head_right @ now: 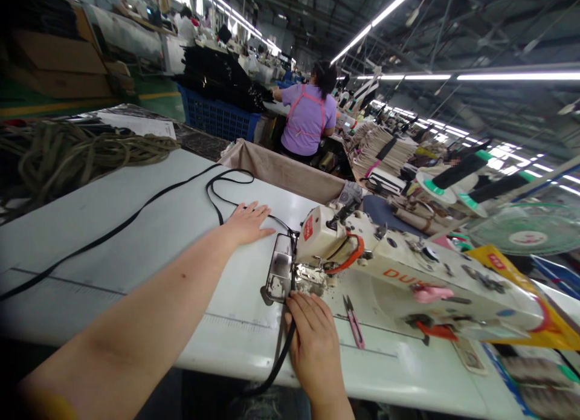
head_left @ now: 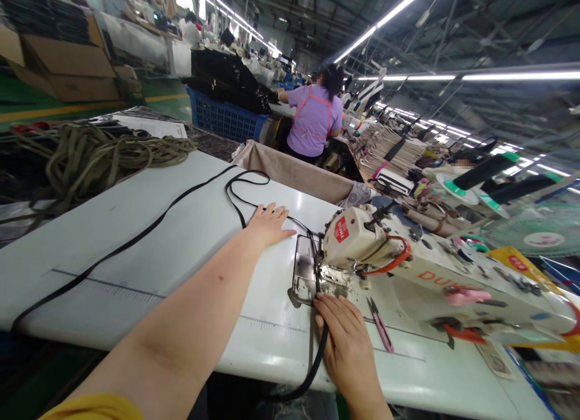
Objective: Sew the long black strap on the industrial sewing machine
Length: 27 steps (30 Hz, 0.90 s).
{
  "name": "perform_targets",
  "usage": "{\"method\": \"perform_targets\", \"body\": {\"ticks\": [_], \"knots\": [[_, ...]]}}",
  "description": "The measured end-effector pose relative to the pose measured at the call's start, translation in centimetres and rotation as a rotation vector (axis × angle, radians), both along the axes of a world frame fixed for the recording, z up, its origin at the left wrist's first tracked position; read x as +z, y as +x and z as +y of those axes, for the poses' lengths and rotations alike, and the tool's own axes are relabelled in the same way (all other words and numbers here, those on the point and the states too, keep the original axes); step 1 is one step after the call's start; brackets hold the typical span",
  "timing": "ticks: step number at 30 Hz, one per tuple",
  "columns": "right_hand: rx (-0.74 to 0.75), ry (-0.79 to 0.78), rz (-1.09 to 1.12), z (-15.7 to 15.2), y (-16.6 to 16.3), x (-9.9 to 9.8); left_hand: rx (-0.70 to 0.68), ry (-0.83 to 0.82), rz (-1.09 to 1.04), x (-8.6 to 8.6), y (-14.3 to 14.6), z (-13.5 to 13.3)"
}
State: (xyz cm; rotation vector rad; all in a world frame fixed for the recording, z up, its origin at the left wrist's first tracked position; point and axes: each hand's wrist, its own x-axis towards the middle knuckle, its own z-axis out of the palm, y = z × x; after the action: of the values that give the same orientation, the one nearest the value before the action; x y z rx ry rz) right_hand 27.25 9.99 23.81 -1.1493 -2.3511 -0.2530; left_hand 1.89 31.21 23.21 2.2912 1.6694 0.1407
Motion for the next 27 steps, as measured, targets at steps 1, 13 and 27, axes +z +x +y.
{"method": "perform_targets", "body": {"ticks": [1, 13, 27], "knots": [[-0.001, -0.001, -0.003, 0.0, 0.0, 0.0, 0.039, 0.002, 0.002, 0.0, -0.3, 0.1], [-0.002, -0.008, -0.011, -0.1, 0.2, -0.3, 0.362, 0.023, 0.029, -0.3, -2.2, 0.9], [0.0, -0.009, 0.003, -0.1, 0.1, -0.1, 0.639, 0.007, 0.031, 0.5, -3.6, 1.0]]}}
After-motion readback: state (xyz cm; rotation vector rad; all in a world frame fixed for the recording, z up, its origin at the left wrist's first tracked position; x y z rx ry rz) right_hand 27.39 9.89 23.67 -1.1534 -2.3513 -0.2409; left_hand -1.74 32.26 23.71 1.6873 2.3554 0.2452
